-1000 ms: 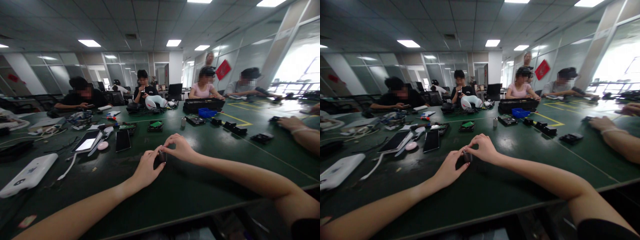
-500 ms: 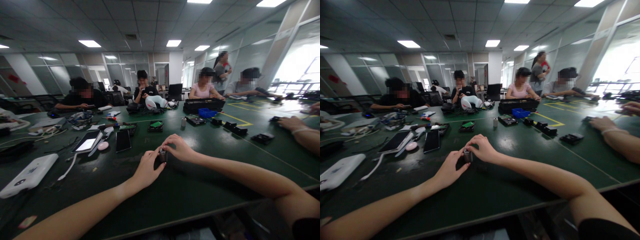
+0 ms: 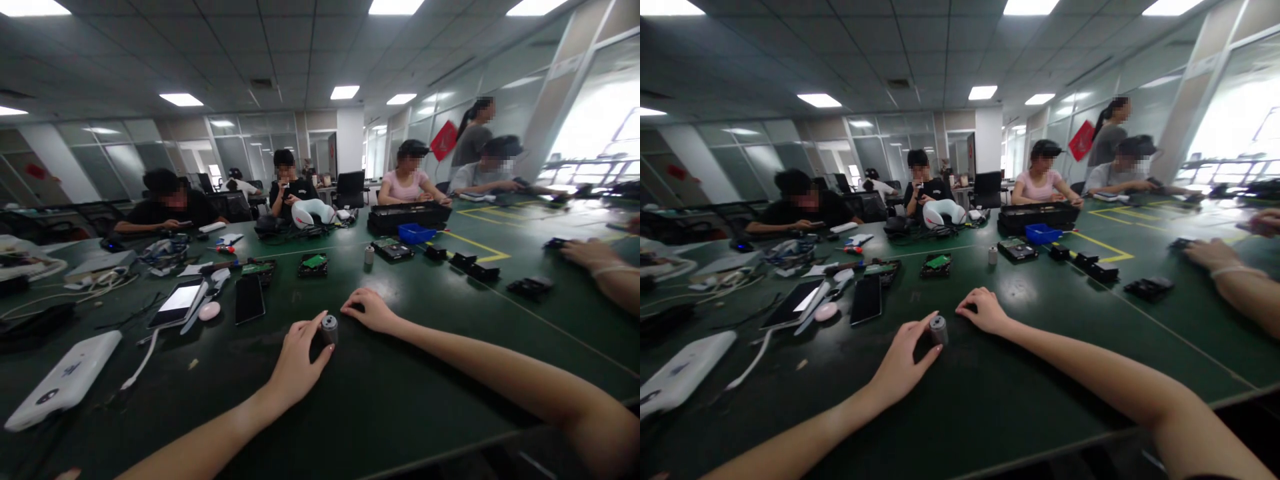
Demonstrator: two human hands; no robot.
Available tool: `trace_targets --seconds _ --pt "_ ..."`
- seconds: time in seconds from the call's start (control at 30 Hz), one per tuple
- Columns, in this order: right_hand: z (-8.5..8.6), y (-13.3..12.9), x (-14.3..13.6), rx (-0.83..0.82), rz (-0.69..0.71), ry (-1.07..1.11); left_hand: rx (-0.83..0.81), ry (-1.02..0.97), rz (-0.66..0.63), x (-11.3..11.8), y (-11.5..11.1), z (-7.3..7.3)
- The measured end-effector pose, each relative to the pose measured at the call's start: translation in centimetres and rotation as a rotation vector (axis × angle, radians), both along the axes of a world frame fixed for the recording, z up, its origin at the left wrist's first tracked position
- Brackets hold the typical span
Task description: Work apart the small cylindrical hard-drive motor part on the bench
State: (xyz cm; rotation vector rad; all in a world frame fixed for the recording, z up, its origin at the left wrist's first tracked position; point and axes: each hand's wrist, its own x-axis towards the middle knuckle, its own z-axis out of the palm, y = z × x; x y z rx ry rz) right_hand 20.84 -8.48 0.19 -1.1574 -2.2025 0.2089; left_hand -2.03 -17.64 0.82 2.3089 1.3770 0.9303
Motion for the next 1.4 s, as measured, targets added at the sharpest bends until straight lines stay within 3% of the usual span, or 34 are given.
trace_targets --seconds 0.33,0.5,0.6,0.8,1.07,1.4 --pt "1.3 0.1 0.3 -0.154 -0.025 0.052 -0.07 0.001 0.053 0.2 0.7 1.3" --pt "0.9 -0.1 0.1 -0.21 -0.044 0.087 -0.012 0.052 -0.003 -0.2 1.8 -0.2" --pt "0.7 0.0 0.0 -0.198 -0.034 0.071 -0.011 0.059 -0.04 -0.5 2.2 -0.5" --pt "0.9 0.2 0.2 -0.093 -0.005 0.025 -0.129 0.015 0.008 -0.1 1.6 1.2" --pt "1.3 -0.7 0.0 -0.024 -0.018 -0.022 -0.048 -0.005 0.007 0.1 1.5 1.5" --pt "2.8 -1.4 -0.5 -0.055 0.039 0.128 -0.063 -0.036 -0.021 0.4 1.8 1.6"
